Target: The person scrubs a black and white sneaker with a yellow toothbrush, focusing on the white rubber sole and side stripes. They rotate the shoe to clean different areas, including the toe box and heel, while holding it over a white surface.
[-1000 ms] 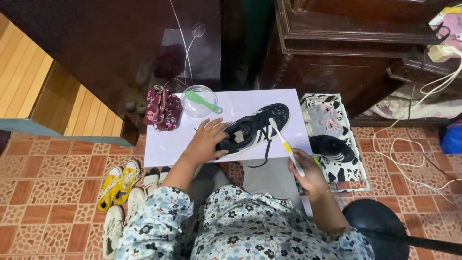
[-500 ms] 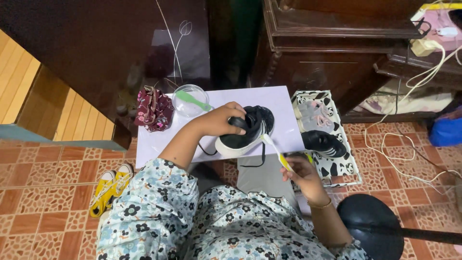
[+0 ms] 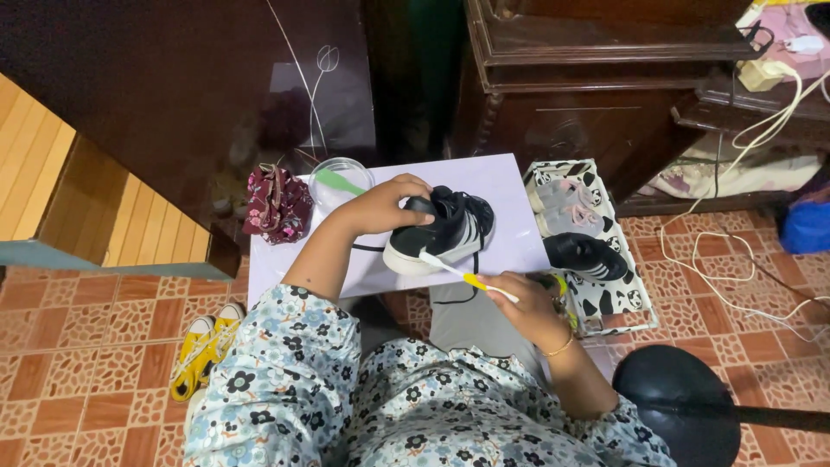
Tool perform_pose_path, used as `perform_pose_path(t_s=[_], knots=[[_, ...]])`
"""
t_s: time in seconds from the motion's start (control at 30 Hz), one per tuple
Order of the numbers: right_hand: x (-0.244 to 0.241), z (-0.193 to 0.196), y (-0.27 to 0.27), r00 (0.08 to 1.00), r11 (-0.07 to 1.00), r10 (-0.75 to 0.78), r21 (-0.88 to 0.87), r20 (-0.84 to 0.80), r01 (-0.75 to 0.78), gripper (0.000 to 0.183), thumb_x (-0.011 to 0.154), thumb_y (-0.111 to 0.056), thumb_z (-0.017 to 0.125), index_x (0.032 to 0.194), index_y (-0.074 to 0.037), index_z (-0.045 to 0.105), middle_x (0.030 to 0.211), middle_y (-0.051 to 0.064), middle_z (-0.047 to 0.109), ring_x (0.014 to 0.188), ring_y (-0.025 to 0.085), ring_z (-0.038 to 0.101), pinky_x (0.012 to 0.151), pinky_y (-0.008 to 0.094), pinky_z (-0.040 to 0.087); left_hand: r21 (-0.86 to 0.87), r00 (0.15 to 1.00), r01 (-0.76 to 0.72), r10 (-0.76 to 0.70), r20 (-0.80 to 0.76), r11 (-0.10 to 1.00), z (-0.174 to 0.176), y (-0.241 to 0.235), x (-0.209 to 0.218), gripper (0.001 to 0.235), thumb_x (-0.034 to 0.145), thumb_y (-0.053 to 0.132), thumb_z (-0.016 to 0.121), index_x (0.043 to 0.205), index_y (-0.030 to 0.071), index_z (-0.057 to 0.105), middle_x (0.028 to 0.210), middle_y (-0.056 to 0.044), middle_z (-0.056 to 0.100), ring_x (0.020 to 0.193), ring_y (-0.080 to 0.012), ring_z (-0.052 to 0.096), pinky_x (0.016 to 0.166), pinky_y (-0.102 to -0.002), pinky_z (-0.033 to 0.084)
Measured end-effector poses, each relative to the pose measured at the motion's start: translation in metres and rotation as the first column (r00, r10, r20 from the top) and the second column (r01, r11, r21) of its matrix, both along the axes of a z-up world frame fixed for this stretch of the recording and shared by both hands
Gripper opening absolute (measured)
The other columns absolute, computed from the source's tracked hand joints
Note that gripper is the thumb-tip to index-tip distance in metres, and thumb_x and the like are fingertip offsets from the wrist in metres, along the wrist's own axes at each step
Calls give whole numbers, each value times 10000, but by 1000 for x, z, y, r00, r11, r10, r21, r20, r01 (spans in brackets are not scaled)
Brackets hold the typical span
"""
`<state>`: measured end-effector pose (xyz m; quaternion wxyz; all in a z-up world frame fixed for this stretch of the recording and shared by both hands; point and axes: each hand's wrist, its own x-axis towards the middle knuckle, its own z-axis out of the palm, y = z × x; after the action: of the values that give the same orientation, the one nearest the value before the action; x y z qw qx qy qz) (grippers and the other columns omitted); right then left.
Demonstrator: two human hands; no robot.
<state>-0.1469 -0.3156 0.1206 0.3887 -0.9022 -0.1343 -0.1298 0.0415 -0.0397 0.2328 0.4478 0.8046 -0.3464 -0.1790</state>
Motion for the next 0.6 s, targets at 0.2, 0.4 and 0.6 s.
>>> perform_pose_path(t_s=[0.2,0.4,0.6], knots=[[10,-4,-8,937,953,-303,-24,-176,303,328,983,-410,616,1271,-311,734,1154,-14,756,1100,205,700,1022,360,501,-140,996,-87,84,-32,986,-20,1,-3,238,863,215,771,1029,58,707,1351,-160,602,1323,-406,532,1136,-520,389],[-12,-17,25,970,947,-66,292,-234,135,298,913,-93,706,1195,-144,787,1056,88,792,1075,273,728,951,409,550,-178,995,-94,91,-28,979,-65,5,-4,222,864,195,782,1015,66,680,1395,-152,574,1333,-405,516,1134,-528,392],[-9,-53,17,895,878,-155,357,-418,319,355,992,-128,604,1327,-191,701,808,11,624,684,111,586,679,290,549,-172,992,-121,126,18,978,-105,11,-17,213,849,149,787,995,62,658,1447,-177,508,1356,-447,482,1145,-547,386]])
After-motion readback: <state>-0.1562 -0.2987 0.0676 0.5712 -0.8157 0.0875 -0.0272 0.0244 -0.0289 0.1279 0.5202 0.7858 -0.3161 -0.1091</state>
